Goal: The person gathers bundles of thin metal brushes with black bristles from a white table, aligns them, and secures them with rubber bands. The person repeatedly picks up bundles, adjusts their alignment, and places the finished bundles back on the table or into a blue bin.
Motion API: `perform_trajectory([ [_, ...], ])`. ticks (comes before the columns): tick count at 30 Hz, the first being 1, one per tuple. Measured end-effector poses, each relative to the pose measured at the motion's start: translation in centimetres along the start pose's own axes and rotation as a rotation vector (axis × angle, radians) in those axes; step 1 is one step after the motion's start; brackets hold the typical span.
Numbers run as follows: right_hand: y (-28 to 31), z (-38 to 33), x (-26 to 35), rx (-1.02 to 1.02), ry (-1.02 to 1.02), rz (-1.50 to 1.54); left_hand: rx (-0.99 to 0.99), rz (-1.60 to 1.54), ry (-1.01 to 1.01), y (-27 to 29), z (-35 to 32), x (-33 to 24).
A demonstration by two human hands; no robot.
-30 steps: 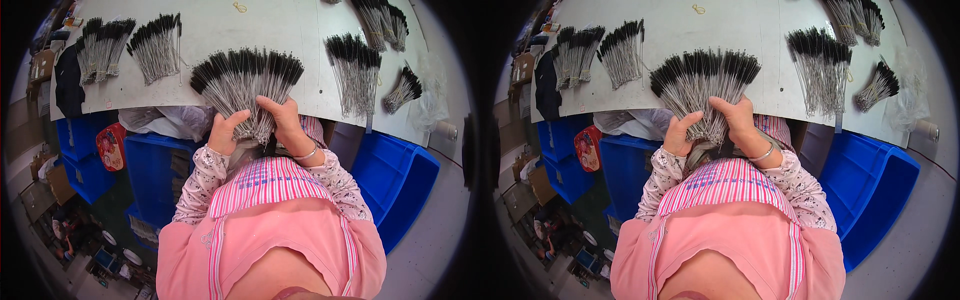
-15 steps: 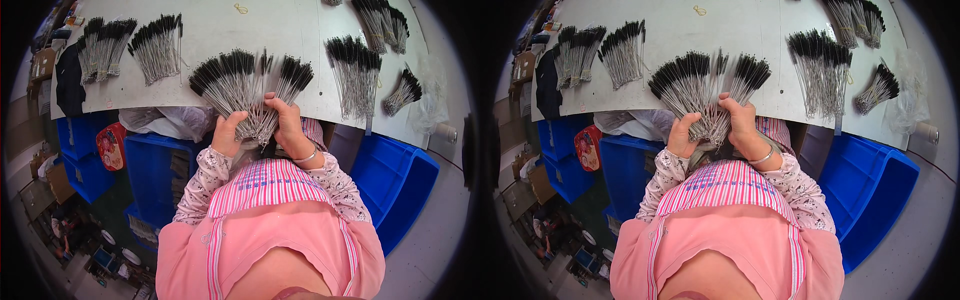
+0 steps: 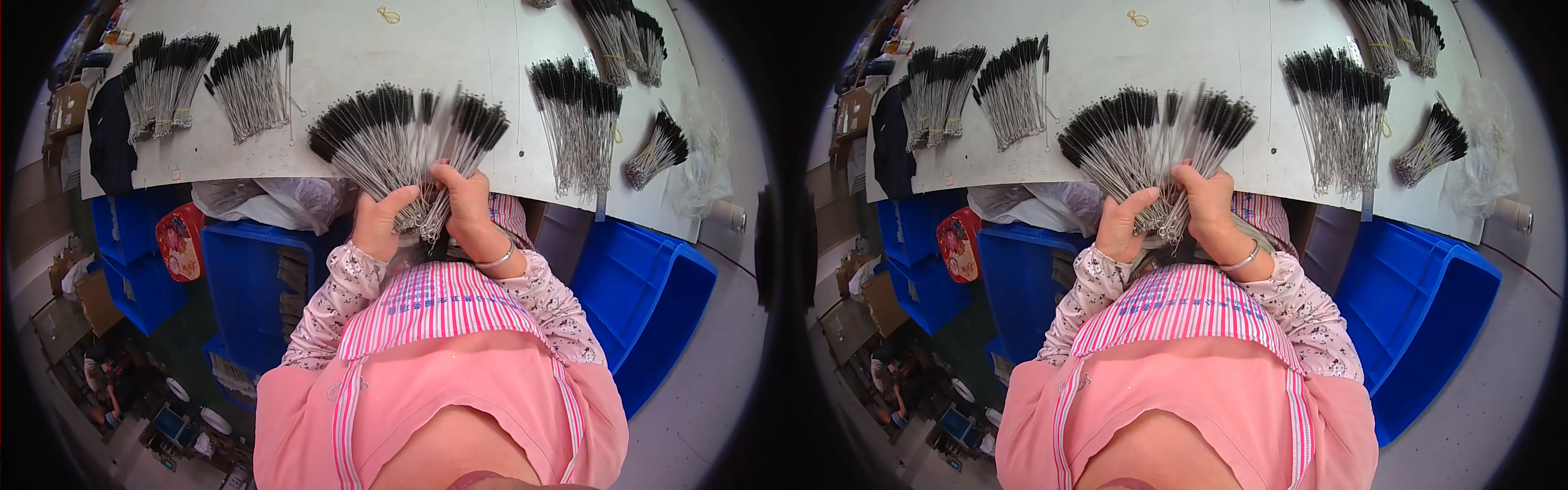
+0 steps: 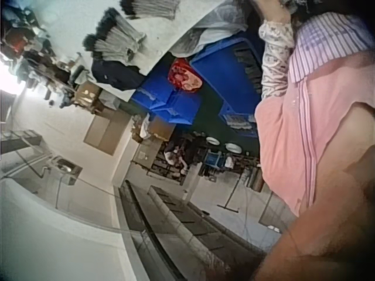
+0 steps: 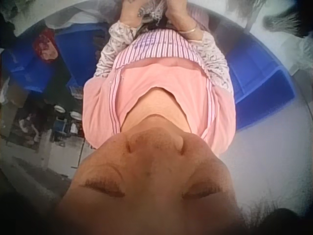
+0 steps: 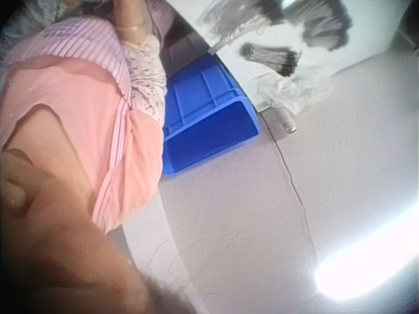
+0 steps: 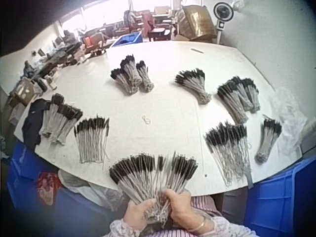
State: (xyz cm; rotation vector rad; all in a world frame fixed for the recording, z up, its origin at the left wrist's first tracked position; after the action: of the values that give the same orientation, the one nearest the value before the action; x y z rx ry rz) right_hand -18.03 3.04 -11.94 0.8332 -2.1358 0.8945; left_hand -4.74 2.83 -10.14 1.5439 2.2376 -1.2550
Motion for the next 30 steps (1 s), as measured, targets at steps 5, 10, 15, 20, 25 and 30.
perform_trajectory([
  [5,0.0,-0.4,0.9,-0.026,-0.012,0.036,-0.049,-0.028,0.041,0.3,0.0,0.1],
  [10,-0.1,0.0,1.0,0.053,0.07,-0.044,-0.04,-0.03,0.045,0.3,0.1,0.0],
  [15,0.0,0.3,0.3,0.059,0.023,0.013,-0.03,-0.041,0.036,0.7,0.3,0.4],
  [20,0.0,0.2,0.8,0.025,0.048,0.0,-0.029,-0.08,0.052,0.1,0.1,0.2],
  [25,0.4,0.2,0.7,-0.002,0.092,-0.001,-0.044,-0.133,-0.001,-0.7,-0.3,0.2],
  [30,0.0,-0.3,1.4,0.01,0.05,-0.019,-0.044,-0.093,-0.003,-0.2,0.0,0.5],
])
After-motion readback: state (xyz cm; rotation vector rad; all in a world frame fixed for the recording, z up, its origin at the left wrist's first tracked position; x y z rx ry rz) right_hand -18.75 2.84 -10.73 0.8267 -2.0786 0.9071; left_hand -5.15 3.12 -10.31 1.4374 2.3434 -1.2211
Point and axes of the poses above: each hand's wrist, its own z-axis towards the middle knuckle, its own y-axis out of the back of the hand, x = y × z, the point moved 4 cm from there along z, towards the middle knuckle, and after that the axes turned 8 degrees about y, right-handed, at the moved point
